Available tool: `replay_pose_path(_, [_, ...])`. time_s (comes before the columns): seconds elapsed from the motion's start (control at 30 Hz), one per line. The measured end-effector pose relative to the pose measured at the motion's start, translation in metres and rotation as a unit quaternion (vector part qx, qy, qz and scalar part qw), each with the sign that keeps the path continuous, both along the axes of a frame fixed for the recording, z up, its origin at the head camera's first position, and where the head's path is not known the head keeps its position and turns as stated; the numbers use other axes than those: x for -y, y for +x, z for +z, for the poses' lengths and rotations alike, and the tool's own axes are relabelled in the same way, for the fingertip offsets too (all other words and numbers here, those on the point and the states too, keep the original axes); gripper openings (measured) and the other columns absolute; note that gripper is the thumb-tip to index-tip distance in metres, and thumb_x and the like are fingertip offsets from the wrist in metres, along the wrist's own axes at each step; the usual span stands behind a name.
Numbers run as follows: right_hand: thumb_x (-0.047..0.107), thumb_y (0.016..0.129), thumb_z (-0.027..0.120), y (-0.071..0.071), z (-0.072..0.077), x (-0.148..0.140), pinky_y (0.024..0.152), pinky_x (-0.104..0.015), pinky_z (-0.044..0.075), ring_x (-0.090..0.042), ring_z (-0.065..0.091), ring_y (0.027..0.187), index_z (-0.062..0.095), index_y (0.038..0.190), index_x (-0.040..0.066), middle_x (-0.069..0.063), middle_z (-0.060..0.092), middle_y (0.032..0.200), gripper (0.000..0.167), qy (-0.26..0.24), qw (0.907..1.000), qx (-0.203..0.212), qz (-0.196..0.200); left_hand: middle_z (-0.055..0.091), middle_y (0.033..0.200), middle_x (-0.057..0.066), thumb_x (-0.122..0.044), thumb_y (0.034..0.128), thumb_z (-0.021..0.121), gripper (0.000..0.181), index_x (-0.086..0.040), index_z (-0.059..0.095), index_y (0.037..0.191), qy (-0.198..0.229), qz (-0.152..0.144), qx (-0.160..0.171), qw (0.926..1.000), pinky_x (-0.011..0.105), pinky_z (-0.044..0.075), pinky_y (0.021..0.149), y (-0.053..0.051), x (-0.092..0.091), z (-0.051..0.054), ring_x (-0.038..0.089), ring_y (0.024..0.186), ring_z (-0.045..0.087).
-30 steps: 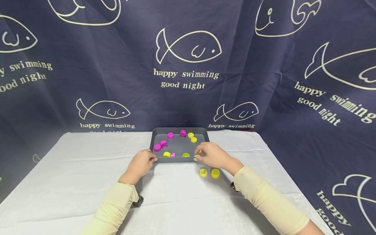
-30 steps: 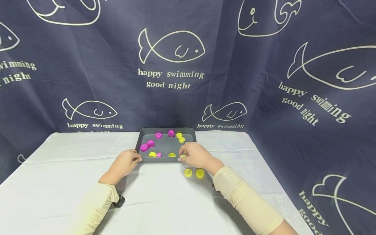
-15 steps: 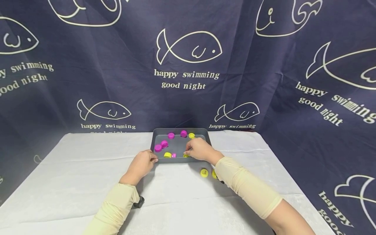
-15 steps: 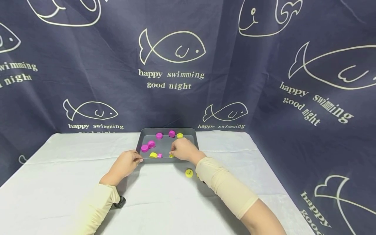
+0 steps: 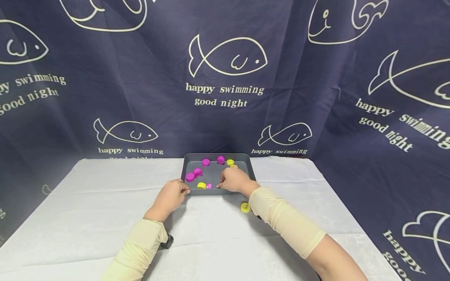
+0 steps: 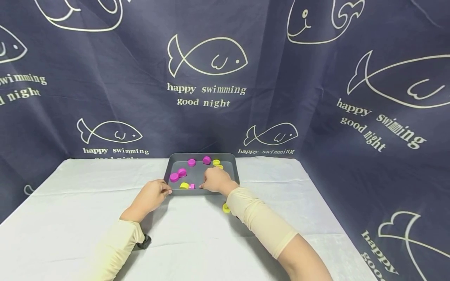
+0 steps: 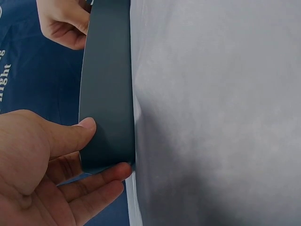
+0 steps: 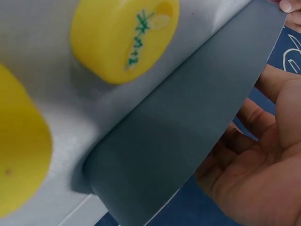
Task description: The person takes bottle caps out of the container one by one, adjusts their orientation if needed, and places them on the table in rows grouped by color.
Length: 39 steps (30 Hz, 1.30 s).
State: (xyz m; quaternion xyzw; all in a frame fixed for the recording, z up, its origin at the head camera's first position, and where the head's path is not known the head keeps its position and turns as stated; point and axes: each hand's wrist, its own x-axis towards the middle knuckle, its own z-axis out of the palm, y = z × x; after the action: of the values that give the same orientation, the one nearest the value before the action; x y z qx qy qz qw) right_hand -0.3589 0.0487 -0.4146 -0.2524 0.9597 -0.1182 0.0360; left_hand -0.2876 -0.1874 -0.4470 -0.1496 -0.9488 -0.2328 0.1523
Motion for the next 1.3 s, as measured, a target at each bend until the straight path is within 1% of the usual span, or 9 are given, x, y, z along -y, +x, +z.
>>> replay_pose_path(0.13, [0.024,0.083,0.078,-0.001,-0.002,0.003,0.055,-0.027,0.047,-0.011,0.053,0.059,0.068,0.068,0.017,0.008,0.061,0.061,0.020,-0.003,1.0000,-0.002,0.002,0.068,0.079,0.000,-0.002,0.0846,0.075,0.004,-0.003,0.078,0.085,0.000,-0.002,-0.002,1.0000,0.037,0.058,0.076,0.000,0.000,-0.001,0.020,0.077,0.067])
replay_pose_path(0.23, [0.018,0.081,0.078,-0.001,-0.004,0.004,0.057,-0.027,0.049,-0.011,0.054,0.059,0.069,0.068,0.015,0.007,0.062,0.062,0.017,-0.004,1.0000,-0.004,0.005,0.068,0.079,0.000,-0.002,0.0845,0.075,0.004,-0.003,0.078,0.085,0.000,-0.002,-0.002,1.0000,0.037,0.058,0.076,0.000,0.000,-0.001,0.020,0.077,0.067])
replay_pose_path(0.47, [0.001,0.078,0.068,-0.001,-0.005,0.007,0.054,-0.026,0.047,-0.012,0.051,0.056,0.068,0.065,0.012,0.005,0.060,0.059,0.017,-0.003,0.9999,-0.006,0.009,0.067,0.079,0.001,-0.003,0.0852,0.074,0.005,-0.003,0.079,0.086,-0.002,0.001,-0.001,1.0000,0.038,0.058,0.077,0.001,0.001,0.000,0.021,0.078,0.067])
replay_pose_path(0.67, [0.001,0.079,0.067,0.000,-0.006,0.009,0.056,-0.028,0.051,-0.013,0.054,0.060,0.070,0.070,0.011,0.004,0.062,0.064,0.014,-0.003,1.0000,0.000,-0.001,0.067,0.079,0.001,-0.003,0.0856,0.074,0.005,-0.003,0.079,0.086,-0.004,0.001,0.001,1.0000,0.038,0.058,0.077,0.001,0.000,0.000,0.021,0.078,0.067])
replay_pose_path(0.8, [0.001,0.079,0.068,0.000,-0.006,0.007,0.059,-0.028,0.052,-0.012,0.054,0.061,0.071,0.071,0.010,0.004,0.063,0.064,0.013,-0.002,1.0000,-0.005,0.005,0.067,0.079,0.000,-0.003,0.0854,0.074,0.005,-0.003,0.079,0.086,-0.003,0.001,0.000,1.0000,0.037,0.058,0.077,0.001,0.000,0.000,0.020,0.078,0.067])
replay_pose_path(1.0, [0.001,0.077,0.068,0.000,-0.006,0.003,0.057,-0.027,0.049,-0.013,0.054,0.060,0.068,0.072,0.010,0.003,0.061,0.065,0.011,-0.034,0.9992,-0.010,0.016,0.066,0.078,0.000,-0.002,0.0847,0.075,0.004,-0.003,0.079,0.086,-0.003,-0.004,-0.004,1.0000,0.037,0.058,0.077,0.002,0.000,0.000,0.020,0.077,0.067])
replay_pose_path(1.1, [0.002,0.080,0.069,0.001,-0.005,0.002,0.062,-0.029,0.051,-0.015,0.057,0.067,0.066,0.085,0.008,0.000,0.064,0.074,0.008,-0.054,0.9982,-0.016,0.021,0.066,0.077,0.000,-0.002,0.0843,0.075,0.004,-0.003,0.079,0.085,-0.001,-0.006,-0.010,0.9999,0.038,0.058,0.076,0.002,0.000,0.000,0.020,0.077,0.067])
replay_pose_path(1.23, [0.004,0.088,0.066,0.004,-0.002,0.000,0.081,-0.035,0.055,-0.018,0.062,0.086,0.068,0.113,0.005,-0.006,0.072,0.098,0.025,-0.067,0.9972,-0.012,0.031,0.066,0.077,0.001,-0.002,0.0841,0.075,0.004,-0.003,0.079,0.084,0.000,-0.004,-0.014,0.9999,0.038,0.058,0.076,0.001,0.000,0.000,0.021,0.076,0.067])
replay_pose_path(1.3, [0.004,0.091,0.062,0.005,0.001,-0.002,0.088,-0.038,0.055,-0.019,0.062,0.091,0.068,0.120,0.004,-0.008,0.073,0.105,0.029,-0.070,0.9968,-0.010,0.036,0.067,0.077,0.001,-0.002,0.0848,0.074,0.004,-0.002,0.079,0.085,0.001,-0.003,-0.010,0.9999,0.038,0.058,0.076,0.001,0.000,0.000,0.021,0.077,0.067])
